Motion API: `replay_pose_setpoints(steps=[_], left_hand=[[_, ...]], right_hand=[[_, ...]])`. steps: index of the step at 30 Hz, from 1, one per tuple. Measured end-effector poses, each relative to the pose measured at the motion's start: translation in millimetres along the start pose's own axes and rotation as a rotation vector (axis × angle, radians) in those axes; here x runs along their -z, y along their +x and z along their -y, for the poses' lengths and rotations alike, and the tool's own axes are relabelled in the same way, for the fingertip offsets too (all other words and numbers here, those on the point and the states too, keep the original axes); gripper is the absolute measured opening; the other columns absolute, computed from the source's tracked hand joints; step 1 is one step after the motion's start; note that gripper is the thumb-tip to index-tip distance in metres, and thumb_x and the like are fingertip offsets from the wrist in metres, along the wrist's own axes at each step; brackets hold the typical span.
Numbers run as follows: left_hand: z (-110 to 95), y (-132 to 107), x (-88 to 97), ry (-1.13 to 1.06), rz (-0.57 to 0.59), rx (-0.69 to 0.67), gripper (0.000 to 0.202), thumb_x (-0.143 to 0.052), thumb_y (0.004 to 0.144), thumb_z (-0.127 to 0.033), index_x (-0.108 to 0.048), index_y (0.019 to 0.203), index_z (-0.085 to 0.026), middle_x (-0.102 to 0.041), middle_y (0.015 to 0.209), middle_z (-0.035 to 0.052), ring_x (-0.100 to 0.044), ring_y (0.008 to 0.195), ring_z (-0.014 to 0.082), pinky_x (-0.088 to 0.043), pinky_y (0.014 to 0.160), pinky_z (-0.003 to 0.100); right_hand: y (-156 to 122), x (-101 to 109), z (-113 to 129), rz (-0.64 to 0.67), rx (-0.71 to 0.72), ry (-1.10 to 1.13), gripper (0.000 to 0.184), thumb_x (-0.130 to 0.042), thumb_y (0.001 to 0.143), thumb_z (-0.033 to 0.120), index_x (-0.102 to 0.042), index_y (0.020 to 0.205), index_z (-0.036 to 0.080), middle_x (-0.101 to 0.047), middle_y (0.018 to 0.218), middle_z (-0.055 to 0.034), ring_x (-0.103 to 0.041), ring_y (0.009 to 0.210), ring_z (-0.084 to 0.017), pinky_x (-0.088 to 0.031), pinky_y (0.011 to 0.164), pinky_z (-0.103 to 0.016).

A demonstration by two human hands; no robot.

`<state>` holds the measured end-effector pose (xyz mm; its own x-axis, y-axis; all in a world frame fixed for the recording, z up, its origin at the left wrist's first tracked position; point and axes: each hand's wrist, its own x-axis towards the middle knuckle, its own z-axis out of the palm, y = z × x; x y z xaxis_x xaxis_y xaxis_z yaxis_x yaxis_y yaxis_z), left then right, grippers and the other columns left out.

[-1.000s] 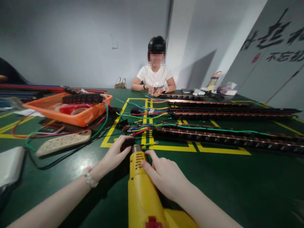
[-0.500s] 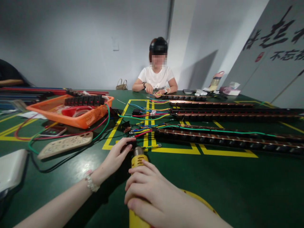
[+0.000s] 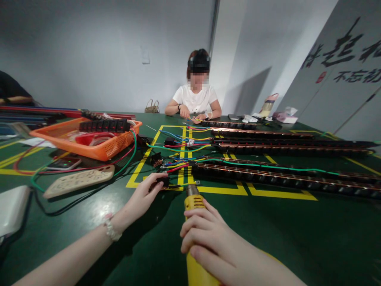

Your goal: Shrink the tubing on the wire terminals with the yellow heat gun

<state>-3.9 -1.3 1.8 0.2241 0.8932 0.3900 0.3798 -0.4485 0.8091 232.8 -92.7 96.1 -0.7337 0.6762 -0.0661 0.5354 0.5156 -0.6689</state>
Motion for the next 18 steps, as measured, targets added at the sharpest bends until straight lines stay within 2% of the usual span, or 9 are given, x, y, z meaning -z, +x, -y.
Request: replay_pose_setpoints(steps=[5,8,10,12,14,16,18], left_hand=[[-4.9,-0.3,1.3,-0.001,0.004,0.012,0.025,-0.044,0.092,-0.025,-0.057,0.113,-0.021,-0.059,0.113,0.0064,-0.056,0.106,0.0194,-0.045,0.094,0.037],[-8.4,0.2,1.7,-0.008,0.002,0.016,0.025,-0.044,0.092,-0.025,-0.059,0.112,-0.021,-0.060,0.112,0.0062,-0.056,0.106,0.0197,-0.045,0.094,0.038],[-9.4,0.6,1.9,-0.008,-0.002,0.013,0.025,-0.044,0.092,-0.025,-0.059,0.111,-0.021,-0.060,0.112,0.0066,-0.056,0.107,0.0203,-0.045,0.094,0.039],[-9.1,0.9,2.0,-0.010,-0.005,0.002,0.025,-0.044,0.092,-0.025,-0.059,0.111,-0.021,-0.061,0.112,0.0070,-0.056,0.107,0.0206,-0.045,0.095,0.039],[-8.1,0.8,2.1,-0.015,-0.006,-0.013,0.025,-0.044,0.092,-0.025,-0.059,0.112,-0.021,-0.061,0.112,0.0072,-0.056,0.107,0.0205,-0.045,0.096,0.040],[-7.3,0.7,1.9,-0.013,-0.006,-0.019,0.025,-0.044,0.092,-0.025,-0.059,0.112,-0.021,-0.061,0.112,0.0070,-0.056,0.107,0.0204,-0.045,0.096,0.040],[-7.0,0.8,1.5,-0.012,-0.008,-0.017,0.025,-0.044,0.092,-0.025,-0.059,0.111,-0.021,-0.061,0.111,0.0068,-0.056,0.106,0.0203,-0.046,0.095,0.039]], right_hand=[[-13.7,8.6,-7.0,0.043,-0.100,0.016,0.025,-0.039,0.094,0.037,-0.063,0.095,0.029,-0.059,0.113,-0.0007,-0.034,0.129,-0.022,-0.011,0.112,-0.047],[-19.9,8.0,-12.2,0.007,-0.144,0.033,0.024,-0.041,0.094,0.039,-0.063,0.096,0.030,-0.058,0.117,-0.0002,-0.032,0.131,-0.022,-0.009,0.113,-0.047],[-20.6,5.4,-16.9,-0.050,-0.179,0.038,0.024,-0.046,0.091,0.044,-0.064,0.100,0.031,-0.055,0.124,-0.0010,-0.031,0.132,-0.024,-0.013,0.112,-0.046],[-18.5,2.8,-23.4,-0.171,-0.265,0.022,0.033,-0.049,0.087,0.050,-0.061,0.111,0.030,-0.046,0.137,-0.0039,-0.027,0.135,-0.027,-0.018,0.111,-0.047],[-15.1,1.6,-31.7,-0.329,-0.396,-0.008,0.054,-0.048,0.083,0.057,-0.051,0.128,0.026,-0.033,0.147,-0.0081,-0.024,0.136,-0.032,-0.020,0.110,-0.050],[-12.3,2.0,-40.3,-0.415,-0.512,-0.009,0.071,-0.047,0.080,0.062,-0.041,0.138,0.022,-0.034,0.147,-0.0121,-0.027,0.134,-0.034,-0.022,0.109,-0.052],[-10.4,2.4,-46.5,-0.398,-0.588,0.048,0.078,-0.047,0.077,0.064,-0.036,0.141,0.021,-0.041,0.142,-0.0132,-0.036,0.130,-0.035,-0.028,0.106,-0.050]])
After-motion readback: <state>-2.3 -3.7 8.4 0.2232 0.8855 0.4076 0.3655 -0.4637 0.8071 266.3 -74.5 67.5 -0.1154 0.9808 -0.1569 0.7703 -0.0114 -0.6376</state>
